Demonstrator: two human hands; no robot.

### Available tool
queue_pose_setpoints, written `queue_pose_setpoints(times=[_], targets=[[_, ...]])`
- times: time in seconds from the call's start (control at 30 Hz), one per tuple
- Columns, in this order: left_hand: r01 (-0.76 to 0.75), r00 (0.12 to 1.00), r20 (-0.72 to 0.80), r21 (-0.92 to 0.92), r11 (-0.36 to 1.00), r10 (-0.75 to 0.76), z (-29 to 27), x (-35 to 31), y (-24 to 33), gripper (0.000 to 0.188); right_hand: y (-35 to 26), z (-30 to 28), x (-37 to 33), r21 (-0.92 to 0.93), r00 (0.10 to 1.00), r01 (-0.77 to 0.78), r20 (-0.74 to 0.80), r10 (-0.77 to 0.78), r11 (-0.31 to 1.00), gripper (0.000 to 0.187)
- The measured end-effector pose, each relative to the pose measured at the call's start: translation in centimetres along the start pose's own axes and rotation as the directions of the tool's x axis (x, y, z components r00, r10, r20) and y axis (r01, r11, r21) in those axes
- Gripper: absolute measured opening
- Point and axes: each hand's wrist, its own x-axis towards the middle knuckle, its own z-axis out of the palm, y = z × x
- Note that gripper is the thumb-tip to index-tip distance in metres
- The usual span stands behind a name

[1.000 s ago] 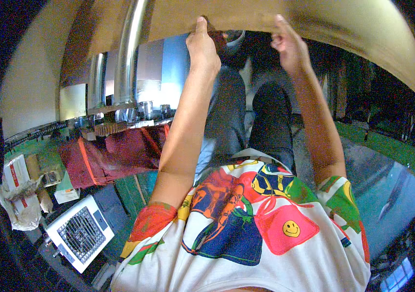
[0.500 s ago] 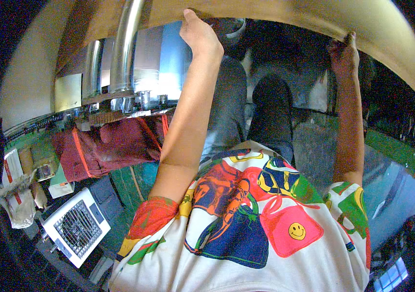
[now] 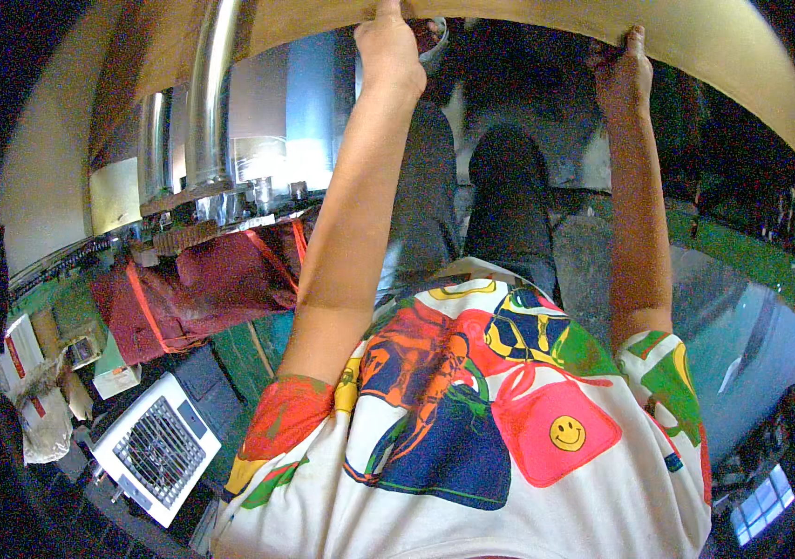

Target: The person feeds a large sheet of brown paper into a machine with rollers, using both hands to guide and align the material. The person repeatedly adjusts the paper's position to ensure smooth feeding through the rollers.

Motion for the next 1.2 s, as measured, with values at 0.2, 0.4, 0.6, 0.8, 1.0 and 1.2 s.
queue_pose_setpoints(times=[0.2, 0.4, 0.6, 0.8, 1.0, 1.2], targets=[[0.079, 0.994, -0.065, -0.071, 0.994, -0.083, -0.5, 0.4, 0.6, 0.032, 0.1, 1.8, -1.3, -0.018, 1.0, 0.032, -0.001, -0.032, 0.999, 0.035], [0.019, 0.984, -0.174, -0.132, 0.991, -0.042, -0.5, 0.1, 1.5, 0.039, 0.0, 2.9, -2.3, 0.01, 0.998, -0.034, 0.059, 0.034, 0.999, 0.03], [-0.094, 0.98, -0.19, -0.166, 0.982, 0.062, -1.4, 0.9, 0.6, 0.039, 1.4, 3.1, -1.6, 0.046, 0.997, -0.031, 0.071, 0.028, 0.998, 0.032], [-0.148, 0.973, -0.205, -0.196, 0.969, 0.107, -1.0, 1.2, 0.5, 0.034, 1.7, 4.1, -1.8, 0.093, 0.989, -0.052, 0.146, 0.038, 0.994, 0.033], [0.028, 0.997, -0.07, -0.11, 0.993, -0.036, 1.1, -0.8, 0.2, 0.024, 1.8, 6.2, -2.9, 0.107, 0.996, -0.048, 0.078, 0.04, 0.993, 0.033], [0.145, 0.988, 0.04, 0.044, 0.988, -0.147, 2.1, -1.4, -0.9, 0.028, 2.6, 7.0, -3.4, 0.102, 0.994, -0.075, 0.09, 0.066, 0.992, 0.032]])
